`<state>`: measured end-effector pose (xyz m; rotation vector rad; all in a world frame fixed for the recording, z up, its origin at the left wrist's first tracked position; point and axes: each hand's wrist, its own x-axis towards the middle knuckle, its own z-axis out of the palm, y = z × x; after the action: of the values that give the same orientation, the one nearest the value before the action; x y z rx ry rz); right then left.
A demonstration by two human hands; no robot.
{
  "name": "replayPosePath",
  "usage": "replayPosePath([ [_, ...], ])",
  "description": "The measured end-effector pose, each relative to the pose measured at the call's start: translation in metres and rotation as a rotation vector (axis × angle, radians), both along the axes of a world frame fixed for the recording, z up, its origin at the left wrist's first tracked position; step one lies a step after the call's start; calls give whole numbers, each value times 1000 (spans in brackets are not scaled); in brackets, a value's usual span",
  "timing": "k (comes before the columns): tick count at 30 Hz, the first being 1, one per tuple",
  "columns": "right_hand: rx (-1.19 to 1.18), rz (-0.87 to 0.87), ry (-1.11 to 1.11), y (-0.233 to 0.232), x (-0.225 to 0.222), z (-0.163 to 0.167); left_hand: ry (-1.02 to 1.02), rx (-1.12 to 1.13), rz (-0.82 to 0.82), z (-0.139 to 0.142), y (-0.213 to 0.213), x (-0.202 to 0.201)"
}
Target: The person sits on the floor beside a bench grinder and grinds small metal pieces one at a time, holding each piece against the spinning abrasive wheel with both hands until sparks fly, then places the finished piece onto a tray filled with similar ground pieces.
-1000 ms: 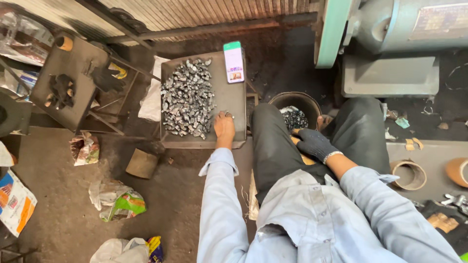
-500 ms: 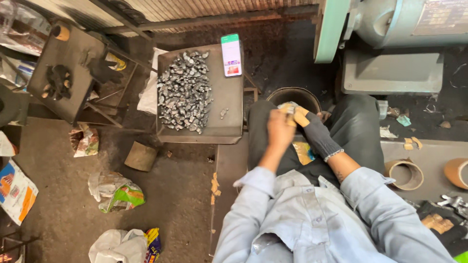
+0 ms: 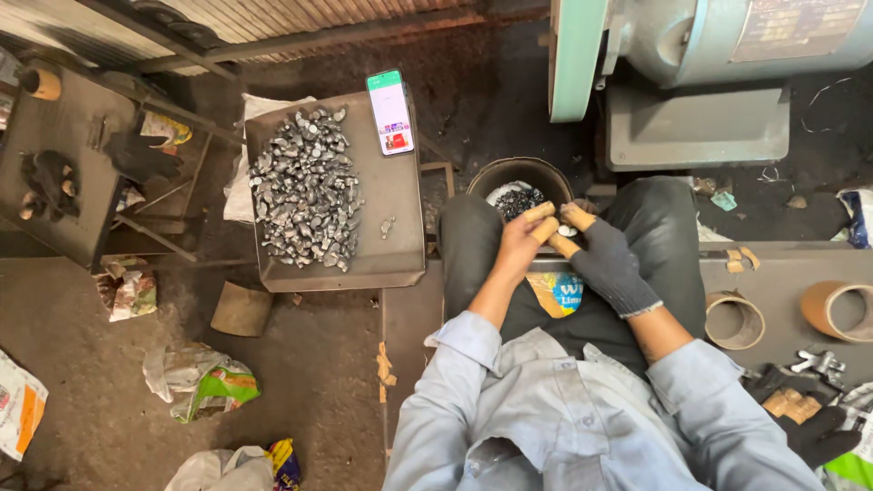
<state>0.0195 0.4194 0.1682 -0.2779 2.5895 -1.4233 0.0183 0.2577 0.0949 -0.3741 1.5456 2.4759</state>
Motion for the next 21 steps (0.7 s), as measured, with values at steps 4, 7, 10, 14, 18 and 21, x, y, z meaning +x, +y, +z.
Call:
replayPosePath([
  [4,-186,26,306,12,-2,-28,-210,551,65,-10,11,10],
  [7,-652,79,-238,21,-8,-62,-196,640,-38,-11,22,27],
  [10,-1113,-25,-908,30,-17,-76,-165,607,-240,-4,23,33],
  [14,-1225,-36,-907,31,-51,-53,-91,255,-519,4,10,-6],
  [18,-974,138,-567,10,-100,-30,-89,451,-222,-11,12,-82],
  [21,-780,-34,-505,-13,-126,-41,-169,814,-34,-29,22,-118],
])
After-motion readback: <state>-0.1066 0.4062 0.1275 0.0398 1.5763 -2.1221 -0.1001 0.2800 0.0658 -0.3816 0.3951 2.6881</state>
